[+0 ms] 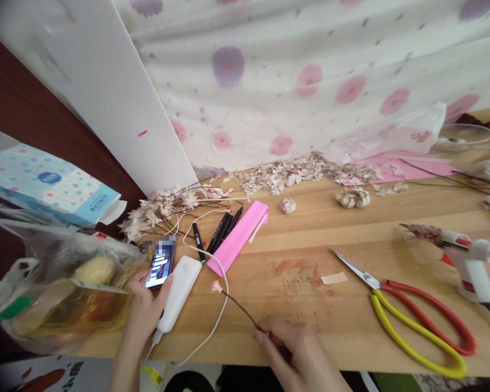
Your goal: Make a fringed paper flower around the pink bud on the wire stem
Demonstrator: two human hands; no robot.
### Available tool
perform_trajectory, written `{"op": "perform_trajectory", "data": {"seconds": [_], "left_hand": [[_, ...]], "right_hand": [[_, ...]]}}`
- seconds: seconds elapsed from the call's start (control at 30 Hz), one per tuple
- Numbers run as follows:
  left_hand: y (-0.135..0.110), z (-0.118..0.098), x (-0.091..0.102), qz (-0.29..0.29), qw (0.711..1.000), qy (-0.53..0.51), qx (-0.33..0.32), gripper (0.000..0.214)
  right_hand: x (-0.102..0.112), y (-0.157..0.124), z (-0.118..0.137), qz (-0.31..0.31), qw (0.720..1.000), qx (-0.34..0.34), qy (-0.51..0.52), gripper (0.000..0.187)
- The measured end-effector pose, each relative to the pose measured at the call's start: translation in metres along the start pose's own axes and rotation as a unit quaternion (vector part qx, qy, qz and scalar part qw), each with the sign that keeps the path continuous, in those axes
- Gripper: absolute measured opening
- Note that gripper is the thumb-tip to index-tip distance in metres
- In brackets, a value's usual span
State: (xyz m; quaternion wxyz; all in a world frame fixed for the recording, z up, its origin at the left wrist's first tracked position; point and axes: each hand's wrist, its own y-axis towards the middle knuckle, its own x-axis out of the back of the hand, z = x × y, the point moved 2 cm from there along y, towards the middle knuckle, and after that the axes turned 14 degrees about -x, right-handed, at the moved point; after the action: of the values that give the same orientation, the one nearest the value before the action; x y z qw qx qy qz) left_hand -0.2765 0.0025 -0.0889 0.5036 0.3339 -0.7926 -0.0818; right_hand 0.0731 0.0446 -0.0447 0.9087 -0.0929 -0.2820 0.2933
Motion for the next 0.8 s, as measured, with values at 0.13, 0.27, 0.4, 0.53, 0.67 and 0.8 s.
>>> {"op": "perform_trajectory", "data": {"seconds": [0.13,0.27,0.4,0.53,0.67,0.8], "left_hand": [[0.002,-0.006,0.006,-0.006,0.999,-0.024,-0.033,0.054],[0.004,-0.010,0.018,-0.042,0.996,-0.026,-0.077,0.056],[-0.001,-0.008,0.023,-0.058,0.993,-0.015,-0.100,0.060],[0.001,0.000,0.018,-0.053,0.993,-0.007,-0.106,0.064],[0.018,0.008,0.007,-0.036,0.994,-0.001,-0.102,0.070],[0.034,0.008,-0.004,-0.005,0.995,0.000,-0.095,0.069]], "right_hand": [[-0.001,-0.001,-0.001,-0.004,1.000,0.005,0.013,0.039],[-0.003,0.001,-0.006,-0.016,0.999,0.018,0.037,0.041],[-0.005,0.003,-0.007,-0.002,1.000,0.009,0.010,0.042],[-0.005,0.001,-0.003,0.007,1.000,0.000,-0.019,0.042],[-0.006,0.001,-0.002,0.014,1.000,0.000,-0.019,0.043],[-0.006,0.002,0.000,0.023,1.000,0.001,-0.012,0.043]]}}
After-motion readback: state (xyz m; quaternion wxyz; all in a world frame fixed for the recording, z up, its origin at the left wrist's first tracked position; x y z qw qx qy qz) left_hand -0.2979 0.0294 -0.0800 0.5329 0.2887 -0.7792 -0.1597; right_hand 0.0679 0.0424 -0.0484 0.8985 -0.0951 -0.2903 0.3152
